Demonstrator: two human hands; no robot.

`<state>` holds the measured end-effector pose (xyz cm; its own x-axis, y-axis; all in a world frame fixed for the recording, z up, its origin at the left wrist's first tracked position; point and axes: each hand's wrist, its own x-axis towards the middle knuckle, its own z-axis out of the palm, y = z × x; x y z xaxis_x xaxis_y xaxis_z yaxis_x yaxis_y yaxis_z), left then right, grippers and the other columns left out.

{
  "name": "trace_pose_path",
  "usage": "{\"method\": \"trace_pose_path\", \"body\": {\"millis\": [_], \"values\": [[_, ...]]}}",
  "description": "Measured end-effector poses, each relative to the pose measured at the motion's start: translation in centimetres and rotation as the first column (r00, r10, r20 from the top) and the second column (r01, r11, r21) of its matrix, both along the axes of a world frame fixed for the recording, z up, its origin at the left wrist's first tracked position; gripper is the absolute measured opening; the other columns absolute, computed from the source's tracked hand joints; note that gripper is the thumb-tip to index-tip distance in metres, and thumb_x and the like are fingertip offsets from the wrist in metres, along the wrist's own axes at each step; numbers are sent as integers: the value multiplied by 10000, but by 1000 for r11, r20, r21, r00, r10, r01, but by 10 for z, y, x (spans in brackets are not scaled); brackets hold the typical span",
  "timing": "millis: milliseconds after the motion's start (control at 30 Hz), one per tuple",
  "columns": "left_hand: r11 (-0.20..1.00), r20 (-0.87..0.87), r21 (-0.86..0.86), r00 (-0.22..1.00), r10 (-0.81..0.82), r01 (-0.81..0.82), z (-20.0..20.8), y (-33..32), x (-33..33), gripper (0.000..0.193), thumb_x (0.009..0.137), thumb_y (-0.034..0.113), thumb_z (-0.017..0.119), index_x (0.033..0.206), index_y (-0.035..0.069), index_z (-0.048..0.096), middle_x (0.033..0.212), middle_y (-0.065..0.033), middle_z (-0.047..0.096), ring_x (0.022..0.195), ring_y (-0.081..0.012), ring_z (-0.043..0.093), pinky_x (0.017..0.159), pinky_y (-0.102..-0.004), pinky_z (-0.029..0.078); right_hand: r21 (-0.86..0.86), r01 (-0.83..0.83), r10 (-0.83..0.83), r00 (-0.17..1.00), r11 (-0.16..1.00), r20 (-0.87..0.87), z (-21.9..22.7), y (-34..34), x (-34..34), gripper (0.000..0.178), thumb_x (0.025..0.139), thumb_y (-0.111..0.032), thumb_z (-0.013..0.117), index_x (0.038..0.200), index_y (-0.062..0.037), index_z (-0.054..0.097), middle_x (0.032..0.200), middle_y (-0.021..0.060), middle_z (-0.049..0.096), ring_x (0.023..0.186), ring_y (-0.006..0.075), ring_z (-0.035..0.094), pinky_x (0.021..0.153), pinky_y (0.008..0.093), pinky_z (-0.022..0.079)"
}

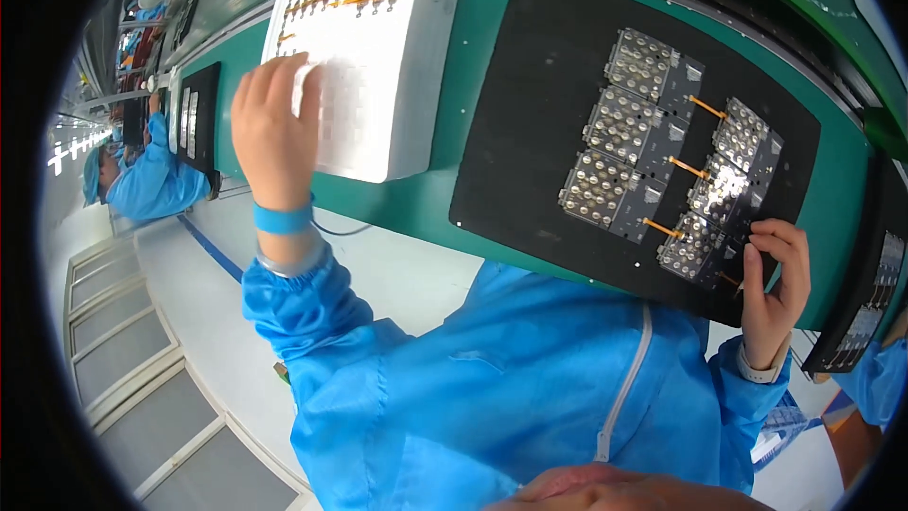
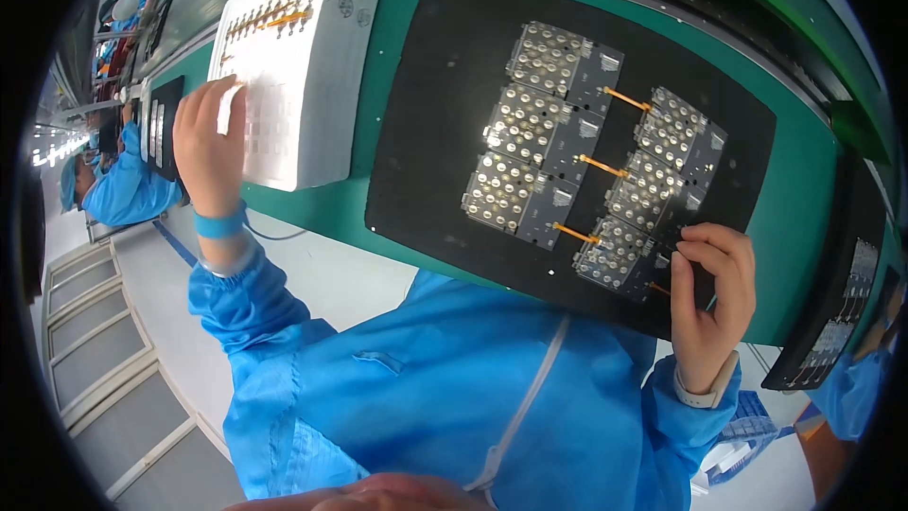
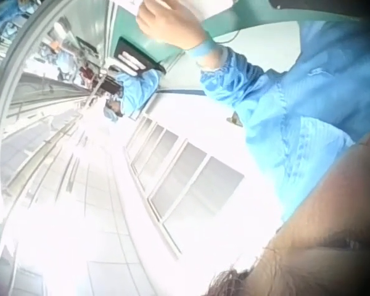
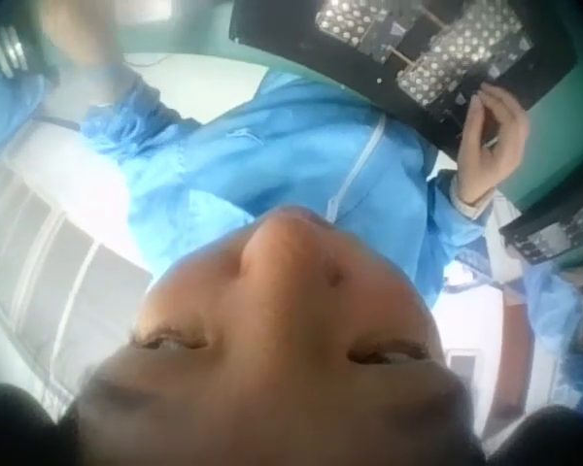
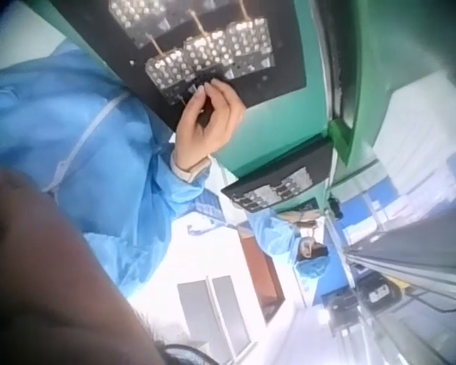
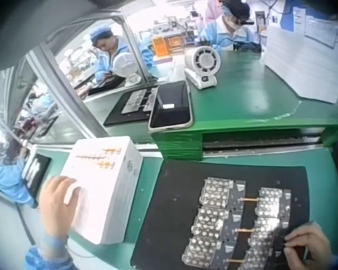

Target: The person connects flexible ribbon cables to printed circuit boards by hand at an assembly station.

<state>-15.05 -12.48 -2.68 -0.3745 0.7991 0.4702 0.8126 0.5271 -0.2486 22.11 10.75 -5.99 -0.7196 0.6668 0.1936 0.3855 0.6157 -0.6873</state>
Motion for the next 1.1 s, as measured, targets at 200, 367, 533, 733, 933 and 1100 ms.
{"method": "trace_pose_path", "body": {"millis": [200, 367, 533, 733, 933, 1100], "values": [[1000, -7, -6, 1000, -19, 19, -10, -12, -31, 155, 776, 111, 687, 916, 48, 668, 933, -99, 662, 862, -267, 612, 738, -358, 500, 14, -24, 24, 1000, 1000, 12, 0, 1, -10, 116, 762, 81, 625, 838, -2, 598, 943, 107, 616, 872, 229, 580, 772, 294, 440], [998, -42, -30, 998, -49, 48, -13, -16, -44, 120, 783, 104, 682, 886, 41, 674, 881, -103, 669, 821, -267, 621, 722, -350, 503, 38, -31, 30, 999, 999, 25, 2, 0, -13, 120, 758, 81, 628, 840, -1, 598, 941, 109, 617, 859, 227, 581, 756, 294, 444], [992, -57, 120, 997, 43, -36, -4, -20, -37, 75, 799, 60, 666, 867, 31, 680, 844, -113, 670, 772, -277, 633, 700, -335, 503, 42, -13, 13, 1000, 999, 20, 5, -6, -16, 124, 754, 77, 633, 846, 1, 599, 937, 111, 617, 853, 233, 584, 748, 298, 448], [847, 726, 514, 595, -345, -136, 13, 34, 68, 76, 808, -80, 634, 880, -57, 646, 862, -141, 666, 825, -197, 624, 767, -295, 477, -142, -139, 130, 989, 980, -71, 0, -9, -19, 180, 757, 18, 663, 927, -4, 611, 987, 134, 617, 897, 279, 589, 786, 329, 458], [802, 862, 497, -78, -501, 332, 4, 94, 133, 113, 738, -32, 690, 850, -19, 692, 848, -108, 651, 786, -208, 570, 696, -299, 441, -513, -438, 171, 857, 738, -486, -6, -41, -48, 442, 787, -154, 730, 1161, -5, 547, 1114, 156, 580, 1003, 287, 593, 853, 332, 465], [845, 877, 466, -265, -402, 262, -5, 113, 159, 136, 735, 5, 702, 869, -16, 697, 850, -108, 626, 783, -194, 542, 679, -287, 419, -798, -408, -62, 874, 442, -481, -6, -42, -31, 154, 890, -121, 628, 963, 4, 577, 843, 80, 661, 757, 132, 640, 673, 235, 492]]}}
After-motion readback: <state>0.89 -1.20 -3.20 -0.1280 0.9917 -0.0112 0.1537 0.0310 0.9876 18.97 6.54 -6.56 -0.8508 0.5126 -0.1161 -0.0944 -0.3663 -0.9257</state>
